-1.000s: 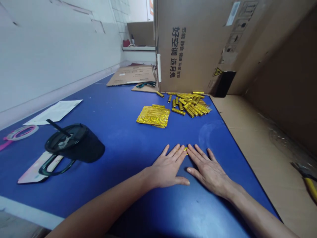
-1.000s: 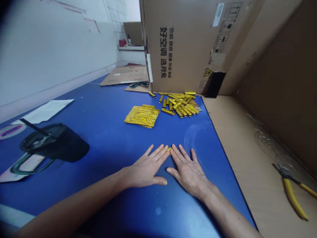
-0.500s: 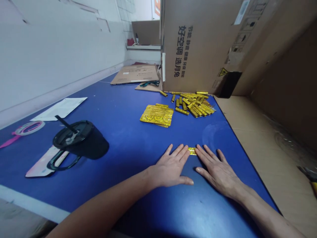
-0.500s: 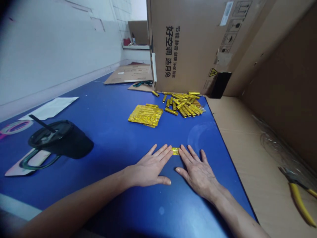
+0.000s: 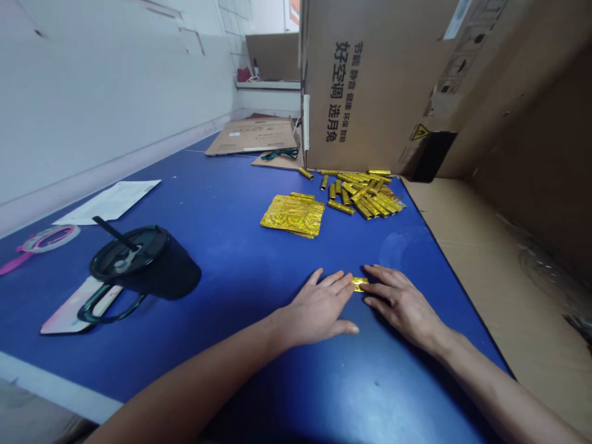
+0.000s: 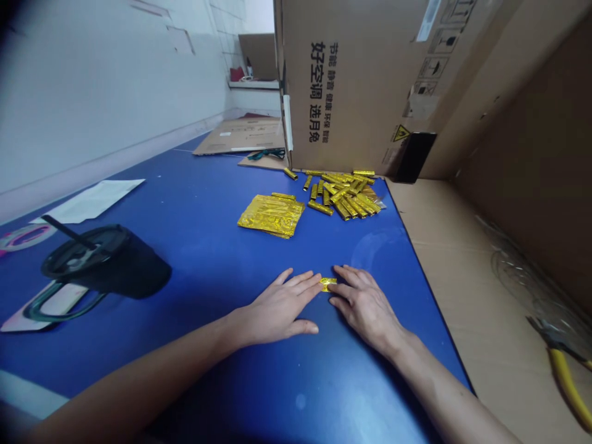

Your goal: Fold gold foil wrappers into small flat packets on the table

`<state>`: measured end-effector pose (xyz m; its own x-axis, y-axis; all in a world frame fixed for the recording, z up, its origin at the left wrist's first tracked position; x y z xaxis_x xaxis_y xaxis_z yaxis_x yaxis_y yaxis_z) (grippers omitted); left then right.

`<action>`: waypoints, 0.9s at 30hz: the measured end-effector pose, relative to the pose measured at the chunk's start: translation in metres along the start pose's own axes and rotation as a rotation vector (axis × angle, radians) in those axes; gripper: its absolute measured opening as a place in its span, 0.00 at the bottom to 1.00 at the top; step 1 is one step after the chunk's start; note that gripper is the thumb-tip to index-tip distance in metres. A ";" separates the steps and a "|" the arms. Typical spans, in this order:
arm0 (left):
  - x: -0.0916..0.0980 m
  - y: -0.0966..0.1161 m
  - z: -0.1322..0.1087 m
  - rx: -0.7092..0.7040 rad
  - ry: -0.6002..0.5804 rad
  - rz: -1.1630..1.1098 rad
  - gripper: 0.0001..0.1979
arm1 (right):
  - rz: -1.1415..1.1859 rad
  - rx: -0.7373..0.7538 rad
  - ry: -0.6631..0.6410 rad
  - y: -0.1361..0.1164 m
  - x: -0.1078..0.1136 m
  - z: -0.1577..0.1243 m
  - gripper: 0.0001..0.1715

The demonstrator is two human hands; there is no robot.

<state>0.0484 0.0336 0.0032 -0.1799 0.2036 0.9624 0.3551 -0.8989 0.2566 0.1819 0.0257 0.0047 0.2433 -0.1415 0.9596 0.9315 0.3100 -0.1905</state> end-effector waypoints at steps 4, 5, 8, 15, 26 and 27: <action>0.004 -0.004 0.002 0.017 0.025 -0.014 0.25 | 0.073 0.053 0.038 0.000 0.002 0.008 0.12; 0.004 -0.005 0.003 0.014 0.031 -0.018 0.24 | 0.081 0.063 0.053 -0.001 0.002 0.009 0.11; 0.005 -0.007 0.004 0.006 0.063 -0.028 0.23 | 0.089 0.093 0.090 -0.005 0.002 0.010 0.11; 0.008 -0.012 0.007 0.041 0.210 -0.063 0.15 | 0.052 0.020 0.052 -0.009 0.001 0.015 0.13; 0.010 -0.023 0.003 0.245 0.298 -0.072 0.06 | 0.031 -0.127 -0.027 -0.008 0.001 0.019 0.11; 0.010 -0.024 0.002 0.264 0.290 -0.072 0.06 | 0.029 -0.135 -0.030 -0.008 0.001 0.020 0.11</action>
<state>0.0404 0.0581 0.0071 -0.4513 0.1108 0.8855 0.5488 -0.7479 0.3733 0.1696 0.0415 0.0115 0.2641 -0.1053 0.9587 0.9526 0.1838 -0.2423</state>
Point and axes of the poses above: each hand's wrist, its own z-axis towards the middle knuckle, its own x-axis out of the back of the hand, y = z × x, the point moved 6 cm from there along z, towards the middle knuckle, and after that the axes turned 10 degrees about -x, right-handed, at the moved point
